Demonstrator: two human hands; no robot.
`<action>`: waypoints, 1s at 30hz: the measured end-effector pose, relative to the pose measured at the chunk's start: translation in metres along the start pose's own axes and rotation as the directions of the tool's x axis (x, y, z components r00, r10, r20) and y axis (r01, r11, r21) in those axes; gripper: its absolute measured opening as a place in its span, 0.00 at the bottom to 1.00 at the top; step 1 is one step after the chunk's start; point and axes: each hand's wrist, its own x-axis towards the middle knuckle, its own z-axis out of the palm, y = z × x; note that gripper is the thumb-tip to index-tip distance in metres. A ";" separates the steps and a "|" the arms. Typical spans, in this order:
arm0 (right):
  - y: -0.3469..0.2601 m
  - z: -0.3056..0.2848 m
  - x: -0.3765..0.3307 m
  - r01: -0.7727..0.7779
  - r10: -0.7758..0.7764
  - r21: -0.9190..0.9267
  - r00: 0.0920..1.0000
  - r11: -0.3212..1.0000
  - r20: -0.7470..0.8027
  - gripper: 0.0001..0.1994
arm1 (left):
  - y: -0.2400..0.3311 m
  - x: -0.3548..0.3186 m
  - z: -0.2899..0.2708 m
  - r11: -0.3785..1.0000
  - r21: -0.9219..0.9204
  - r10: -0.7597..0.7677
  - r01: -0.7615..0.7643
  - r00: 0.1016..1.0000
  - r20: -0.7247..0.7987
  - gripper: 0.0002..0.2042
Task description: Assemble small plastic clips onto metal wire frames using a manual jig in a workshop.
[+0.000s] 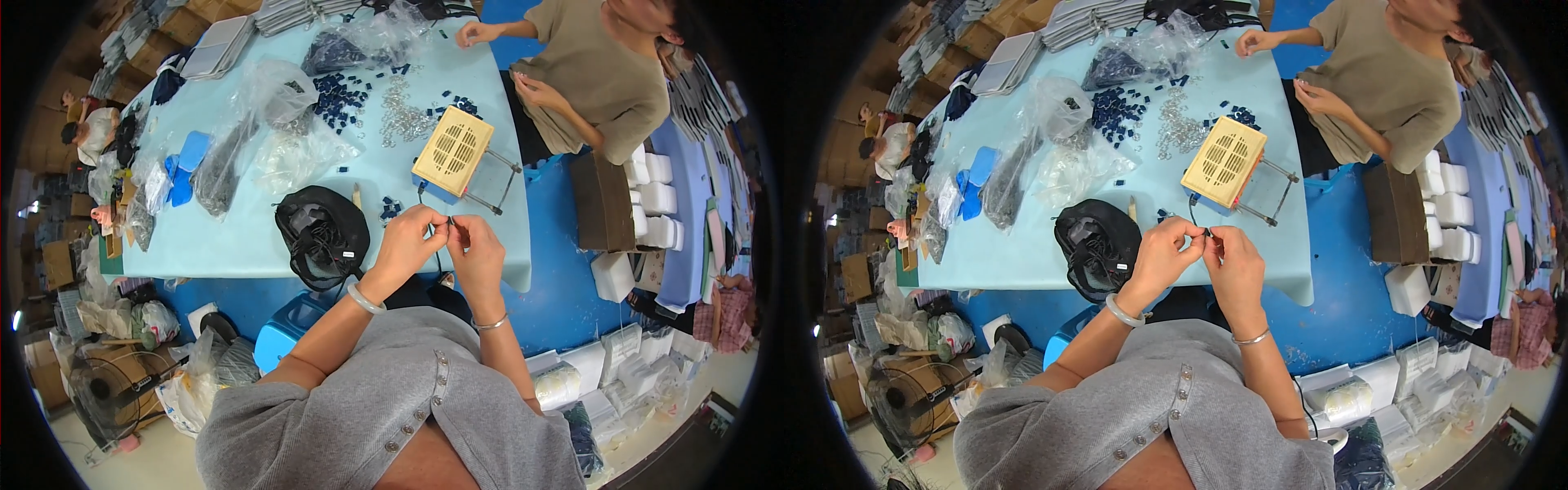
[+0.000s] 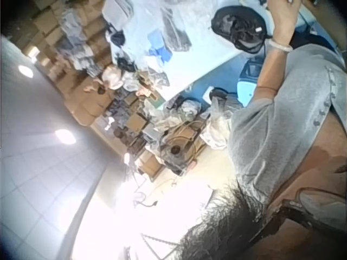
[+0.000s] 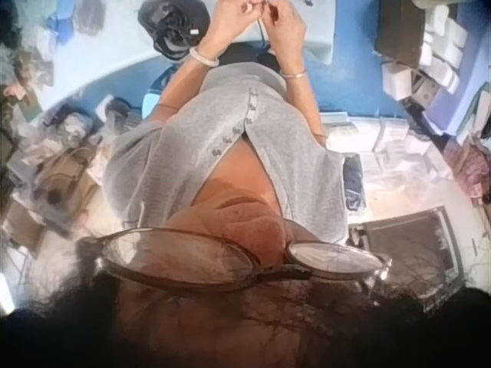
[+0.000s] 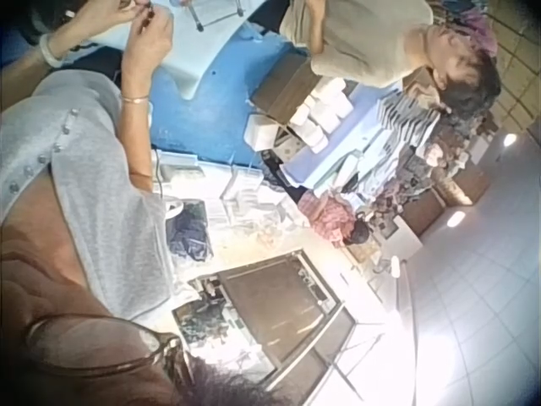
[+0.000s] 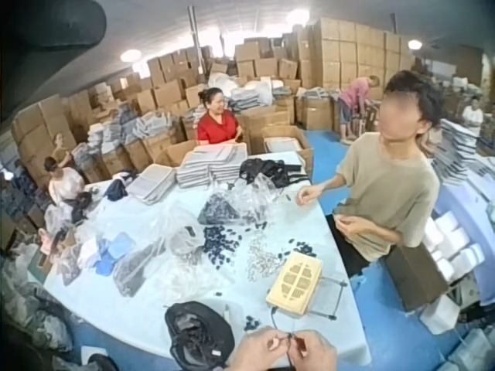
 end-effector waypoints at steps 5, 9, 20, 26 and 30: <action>0.004 -0.007 0.003 0.140 -0.136 -0.074 0.989 0.987 0.052 0.07 | 0.008 0.000 -0.004 0.998 -0.068 -0.003 0.002 1.000 -0.021 0.05; 0.002 -0.008 0.003 0.161 -0.158 -0.060 0.986 0.985 0.058 0.06 | 0.002 -0.003 0.002 0.971 -0.219 -0.104 0.092 0.993 -0.047 0.05; 0.006 -0.006 0.001 -0.292 0.244 0.328 0.953 0.898 0.181 0.05 | 0.004 -0.002 -0.001 0.910 -0.316 -0.247 0.268 0.963 0.103 0.03; 0.003 -0.011 0.004 -0.147 0.122 0.169 0.981 0.975 0.153 0.06 | 0.005 -0.001 -0.001 0.950 -0.241 -0.190 0.199 0.980 0.060 0.06; 0.014 -0.001 -0.004 -0.283 0.246 0.354 0.958 0.891 0.148 0.06 | 0.007 -0.003 0.005 0.864 -0.427 -0.262 0.265 0.963 0.067 0.04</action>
